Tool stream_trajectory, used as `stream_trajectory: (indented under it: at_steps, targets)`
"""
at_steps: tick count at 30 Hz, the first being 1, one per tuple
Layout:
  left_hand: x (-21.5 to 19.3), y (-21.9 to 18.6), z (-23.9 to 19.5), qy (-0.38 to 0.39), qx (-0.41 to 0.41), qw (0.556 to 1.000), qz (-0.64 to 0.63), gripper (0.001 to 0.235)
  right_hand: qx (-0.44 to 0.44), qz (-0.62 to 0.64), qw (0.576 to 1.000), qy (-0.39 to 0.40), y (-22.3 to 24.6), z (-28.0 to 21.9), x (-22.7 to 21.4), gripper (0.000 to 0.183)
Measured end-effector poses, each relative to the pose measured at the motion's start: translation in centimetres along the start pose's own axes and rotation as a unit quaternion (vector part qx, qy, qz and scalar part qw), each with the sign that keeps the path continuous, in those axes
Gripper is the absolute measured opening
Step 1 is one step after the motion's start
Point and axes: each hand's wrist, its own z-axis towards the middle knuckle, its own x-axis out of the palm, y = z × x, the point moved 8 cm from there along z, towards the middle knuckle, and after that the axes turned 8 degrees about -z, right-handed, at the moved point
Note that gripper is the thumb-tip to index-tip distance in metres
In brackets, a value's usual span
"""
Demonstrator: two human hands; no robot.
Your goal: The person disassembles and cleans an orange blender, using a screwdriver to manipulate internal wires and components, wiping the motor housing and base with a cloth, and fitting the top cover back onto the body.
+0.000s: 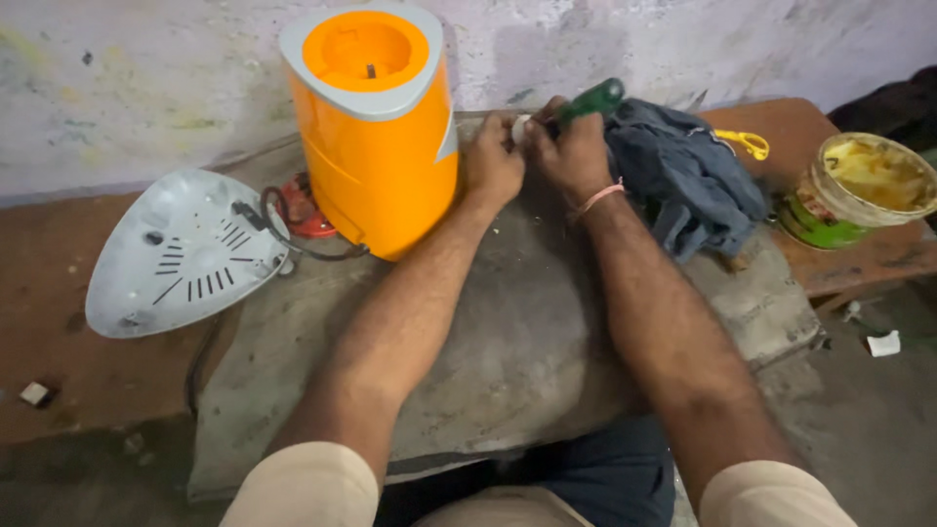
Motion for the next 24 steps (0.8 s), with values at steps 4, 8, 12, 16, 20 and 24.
stream_trajectory:
  at_steps: [4, 8, 12, 16, 20, 24]
  targets:
    - [-1.1, -0.3, 0.1, -0.014, 0.0, 0.992, -0.123, 0.024, 0.29, 0.436, 0.852, -0.005, -4.2, -1.3, 3.1, 0.011]
    - [-1.1, -0.8, 0.1, -0.006, -0.009, 0.997, -0.078, 0.025, 0.202, 0.371, 0.906, 0.021, -3.5, -0.9, 2.1, 0.013]
    - [-1.7, -1.4, 0.1, -0.012, -0.022, 0.998, -0.053, 0.028, 0.126, 0.303, 0.945, -0.009, -2.4, -0.4, 0.6, 0.01]
    - [-1.7, -1.9, 0.0, 0.001, -0.037, 0.996, -0.079, 0.032, 0.098, 0.293, 0.951, -0.002, -1.5, -0.3, 0.3, 0.009]
    - [-1.4, -2.4, -0.2, 0.029, -0.043, 0.997, -0.052, 0.029, 0.09, 0.234, 0.968, 0.02, -0.9, -0.6, 0.7, 0.008]
    - [-1.8, -2.9, -0.3, 0.027, -0.037, 0.999, -0.003, 0.026, -0.001, 0.072, 0.997, 0.023, 1.4, -0.7, 0.0, 0.009]
